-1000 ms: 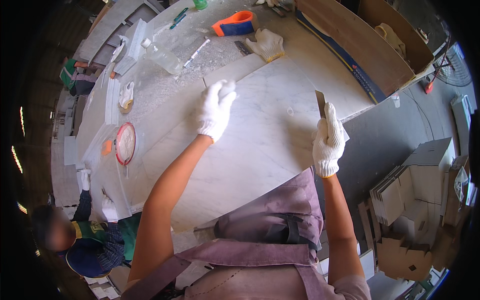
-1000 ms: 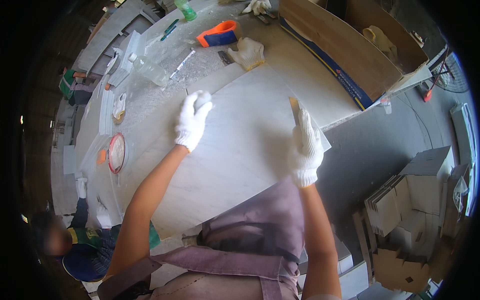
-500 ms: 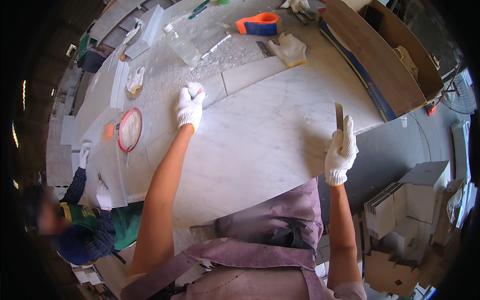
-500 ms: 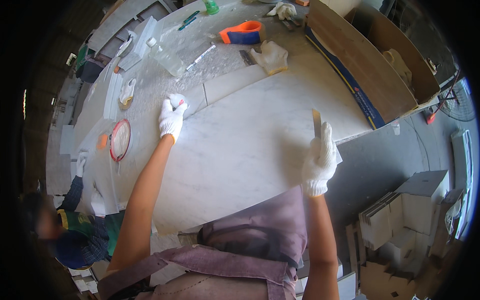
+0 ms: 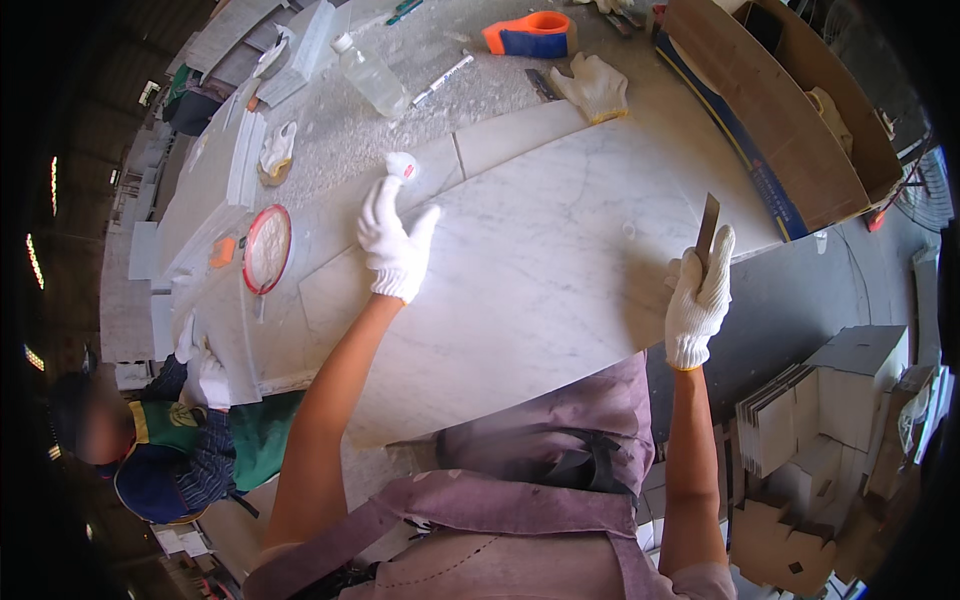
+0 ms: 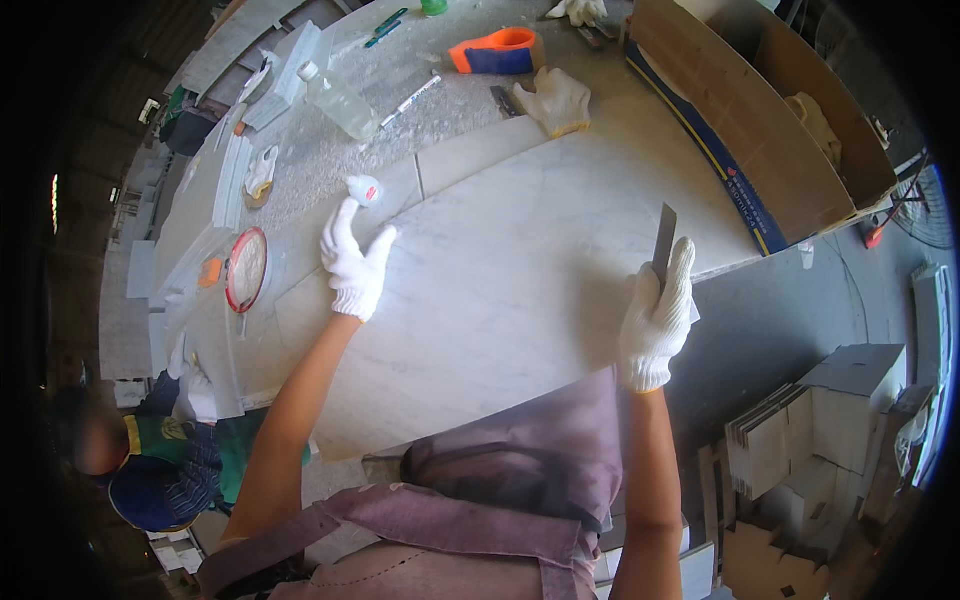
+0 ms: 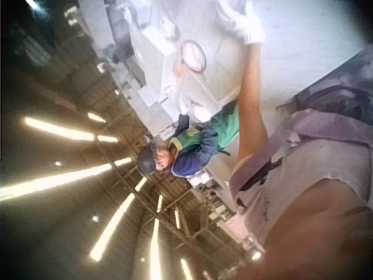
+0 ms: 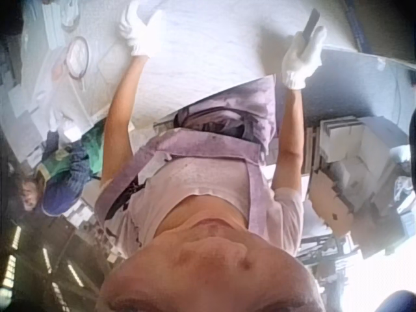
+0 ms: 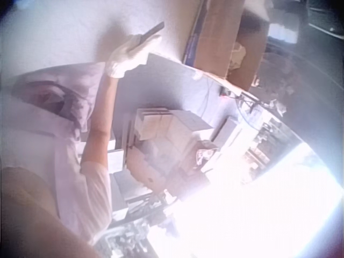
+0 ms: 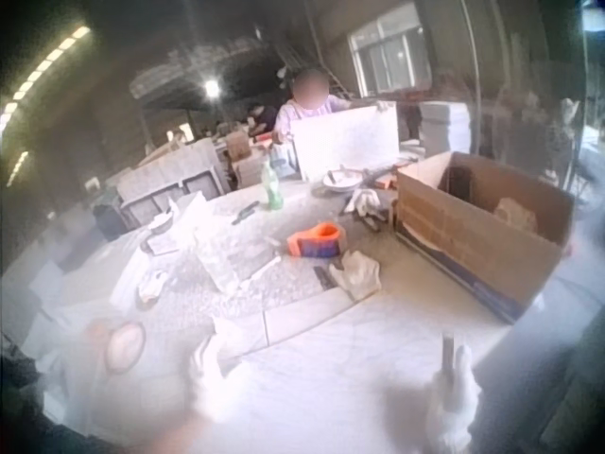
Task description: The person applies a white paste into a crack on a marble tile using a small metal spatula, then smooths and wipes the surface with gloved hands. The person repeats the application and smoothing on the same tile multiple times.
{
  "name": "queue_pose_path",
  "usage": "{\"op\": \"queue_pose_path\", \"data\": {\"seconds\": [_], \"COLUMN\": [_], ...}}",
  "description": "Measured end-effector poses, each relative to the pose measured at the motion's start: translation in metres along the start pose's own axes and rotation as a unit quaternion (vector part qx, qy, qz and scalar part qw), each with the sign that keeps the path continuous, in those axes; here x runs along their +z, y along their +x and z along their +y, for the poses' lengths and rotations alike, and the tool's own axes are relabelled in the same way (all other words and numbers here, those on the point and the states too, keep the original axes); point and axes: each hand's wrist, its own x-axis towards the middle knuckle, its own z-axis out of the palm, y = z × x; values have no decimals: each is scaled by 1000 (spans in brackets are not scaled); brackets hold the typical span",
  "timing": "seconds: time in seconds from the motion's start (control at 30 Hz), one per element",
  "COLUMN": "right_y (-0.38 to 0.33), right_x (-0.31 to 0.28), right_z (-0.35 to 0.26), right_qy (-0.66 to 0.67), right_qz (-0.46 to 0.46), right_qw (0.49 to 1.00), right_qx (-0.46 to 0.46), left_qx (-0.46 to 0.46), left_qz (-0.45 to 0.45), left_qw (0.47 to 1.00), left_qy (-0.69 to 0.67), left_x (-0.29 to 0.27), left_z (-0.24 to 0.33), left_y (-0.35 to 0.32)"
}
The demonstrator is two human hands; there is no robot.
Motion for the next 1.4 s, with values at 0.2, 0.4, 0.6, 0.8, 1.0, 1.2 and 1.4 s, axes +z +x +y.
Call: {"op": "queue_pose_path", "data": {"seconds": [0.2,0.4,0.6,0.8,1.0,1.2,1.4], "right_y": [5,23,34,31,32,31,32], "right_x": [-4,-16,-15,-11,-12,-12,-10], "right_z": [0,6,11,17,12,14,17], "right_qy": [90,24,60,-43,-30,-29,-60], "right_qz": [-29,-60,1,4,-11,-9,22], "right_qw": [991,993,995,999,999,999,998], "right_qx": [91,99,79,13,37,33,-1], "left_qx": [160,206,249,276,287,318,297], "left_qz": [-137,-216,-221,-209,-237,-261,-276], "left_qw": [974,948,933,924,913,893,900], "left_qy": [-78,-113,-139,-165,-165,-180,-163], "left_x": [3,20,31,40,57,72,87], "left_z": [71,126,137,138,162,188,206], "left_y": [-17,-8,1,2,4,10,20]}}
